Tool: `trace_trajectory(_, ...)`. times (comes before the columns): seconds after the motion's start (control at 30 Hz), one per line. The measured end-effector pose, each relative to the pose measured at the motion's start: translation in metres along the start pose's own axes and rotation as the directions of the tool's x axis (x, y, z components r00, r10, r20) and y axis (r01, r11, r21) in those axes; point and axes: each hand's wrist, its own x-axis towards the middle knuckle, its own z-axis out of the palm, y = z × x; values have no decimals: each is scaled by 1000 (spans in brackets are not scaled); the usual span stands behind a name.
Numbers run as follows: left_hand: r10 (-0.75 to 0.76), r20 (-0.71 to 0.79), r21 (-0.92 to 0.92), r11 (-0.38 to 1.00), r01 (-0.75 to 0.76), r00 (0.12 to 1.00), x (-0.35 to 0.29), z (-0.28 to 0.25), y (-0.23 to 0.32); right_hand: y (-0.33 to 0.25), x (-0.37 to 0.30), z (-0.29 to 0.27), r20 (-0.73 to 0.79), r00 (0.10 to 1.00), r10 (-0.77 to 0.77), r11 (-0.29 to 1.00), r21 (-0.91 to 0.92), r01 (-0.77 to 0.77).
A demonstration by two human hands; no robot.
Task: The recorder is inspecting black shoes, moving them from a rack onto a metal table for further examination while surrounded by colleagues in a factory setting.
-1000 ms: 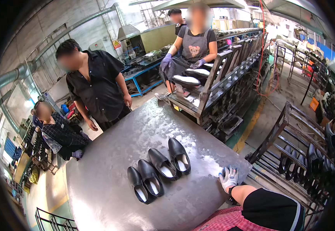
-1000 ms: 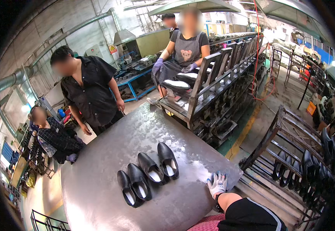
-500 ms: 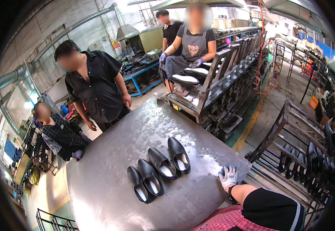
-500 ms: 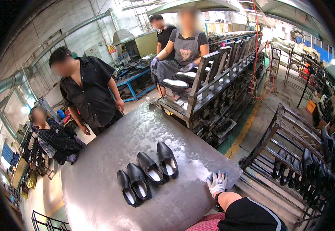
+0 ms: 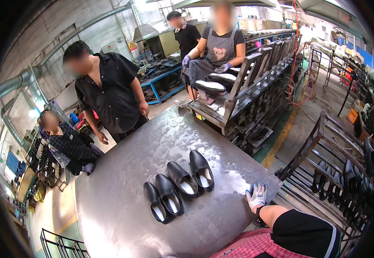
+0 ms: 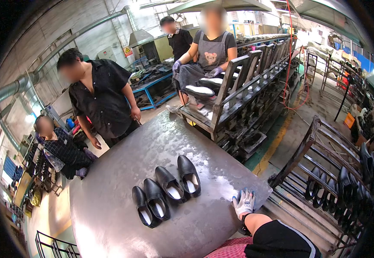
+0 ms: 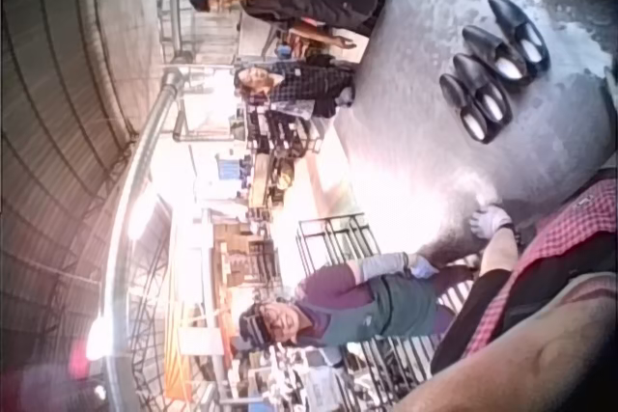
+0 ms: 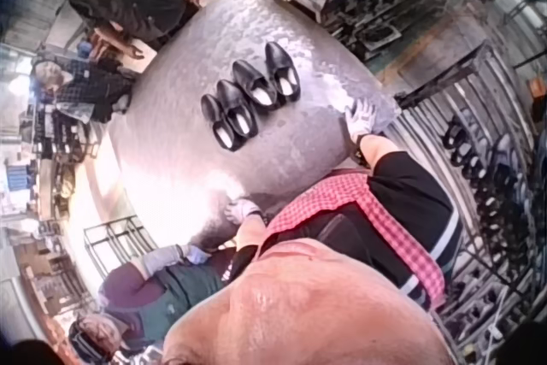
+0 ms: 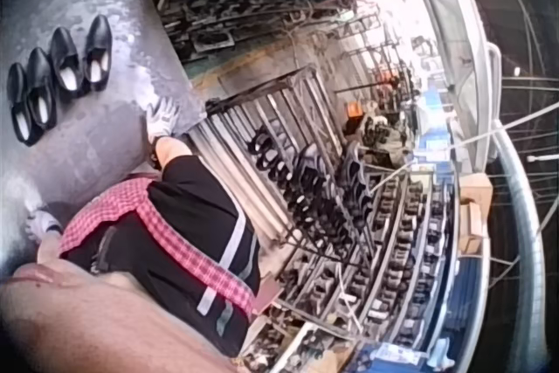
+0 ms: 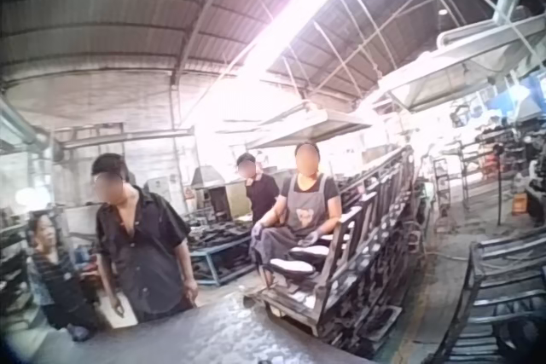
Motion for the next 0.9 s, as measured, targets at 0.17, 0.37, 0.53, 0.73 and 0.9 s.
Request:
trace_trajectory(0.17, 1, -18, -19, 1000, -1, 1000, -1, -5, 3, -1, 1, -8, 33, 999, -24, 1000, -6, 24)
trace_trajectory(0.37, 1, -27, 6, 1000, -1, 1000, -2, -5, 5, -4, 0, -10, 52, 999, 11, 1000, 26, -12)
trace_trajectory(0.53, 27, -94, 21, 999, -25, 995, 7, 11, 6, -4, 1, -10, 49, 999, 0, 1000, 9, -1)
trace_trajectory(0.73, 44, -218, 25, 999, -40, 975, 18, 48, -8, -1, 2, -5, 21, 1000, -1, 1000, 12, 1)
trace_trajectory(0.9, 56, -343, 30, 998, -49, 938, 24, 67, -24, -2, 1, -7, 26, 1000, 4, 999, 50, -6)
